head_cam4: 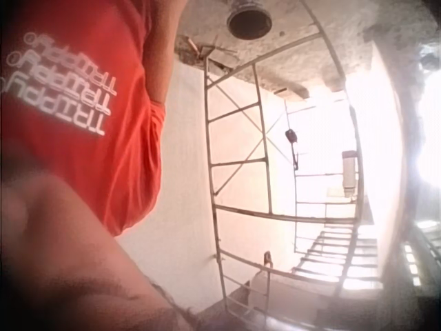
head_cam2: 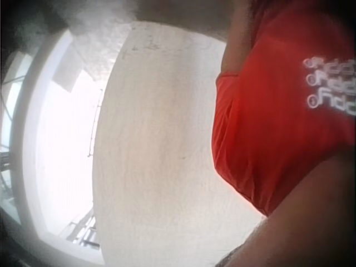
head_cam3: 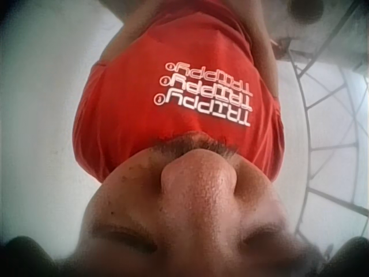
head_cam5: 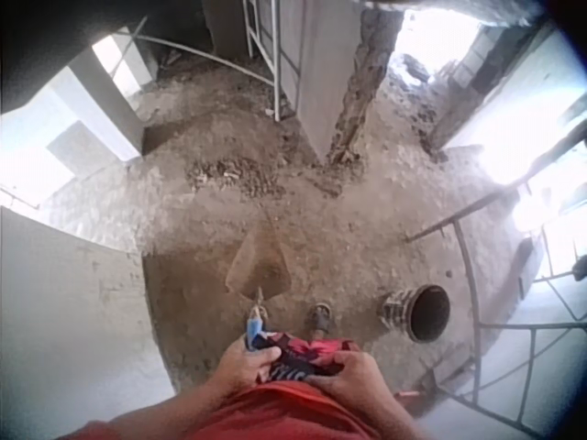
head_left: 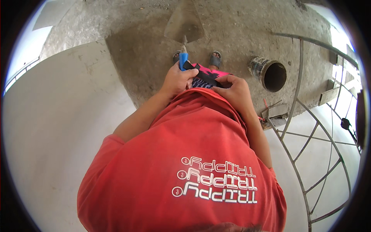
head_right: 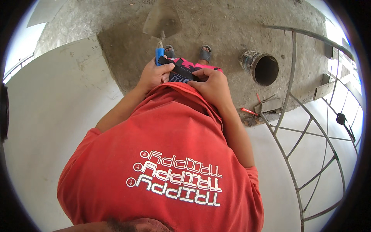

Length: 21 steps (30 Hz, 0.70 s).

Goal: The person uses a trowel to apply and smooth plaster onto a concrete wall near the floor and around a pillar, then walks to a bucket.

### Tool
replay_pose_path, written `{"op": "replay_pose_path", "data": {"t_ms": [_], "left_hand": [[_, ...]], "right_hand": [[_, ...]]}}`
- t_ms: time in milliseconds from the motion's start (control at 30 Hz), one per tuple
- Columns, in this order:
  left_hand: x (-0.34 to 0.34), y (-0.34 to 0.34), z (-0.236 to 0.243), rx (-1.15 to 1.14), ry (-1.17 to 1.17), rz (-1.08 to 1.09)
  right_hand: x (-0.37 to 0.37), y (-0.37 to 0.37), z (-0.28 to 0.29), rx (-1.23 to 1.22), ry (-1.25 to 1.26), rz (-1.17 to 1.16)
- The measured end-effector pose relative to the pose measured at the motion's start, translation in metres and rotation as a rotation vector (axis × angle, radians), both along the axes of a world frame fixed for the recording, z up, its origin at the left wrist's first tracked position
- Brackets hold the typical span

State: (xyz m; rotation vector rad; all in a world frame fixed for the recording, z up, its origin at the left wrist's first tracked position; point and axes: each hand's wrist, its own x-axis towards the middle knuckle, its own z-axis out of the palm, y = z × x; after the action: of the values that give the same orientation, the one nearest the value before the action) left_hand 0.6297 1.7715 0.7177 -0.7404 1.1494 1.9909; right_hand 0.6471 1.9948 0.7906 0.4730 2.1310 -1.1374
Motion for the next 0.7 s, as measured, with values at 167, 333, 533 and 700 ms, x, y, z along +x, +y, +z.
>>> {"op": "replay_pose_path", "data": {"t_ms": [167,333,533,700], "left_hand": [[-0.002,0.001,0.003,0.009,0.016,0.002],[-0.006,-0.005,0.003,0.001,-0.001,-0.021],[-0.005,-0.002,0.0,-0.011,0.009,-0.014],[-0.007,-0.003,0.002,0.015,-0.01,0.008]], "right_hand": [[-0.002,-0.003,0.007,0.147,0.05,0.102],[0.004,-0.006,0.001,0.138,0.391,0.24],[0.006,0.005,-0.01,0.239,0.488,0.432],[0.008,0.001,-0.014,0.196,0.464,0.342]]}}
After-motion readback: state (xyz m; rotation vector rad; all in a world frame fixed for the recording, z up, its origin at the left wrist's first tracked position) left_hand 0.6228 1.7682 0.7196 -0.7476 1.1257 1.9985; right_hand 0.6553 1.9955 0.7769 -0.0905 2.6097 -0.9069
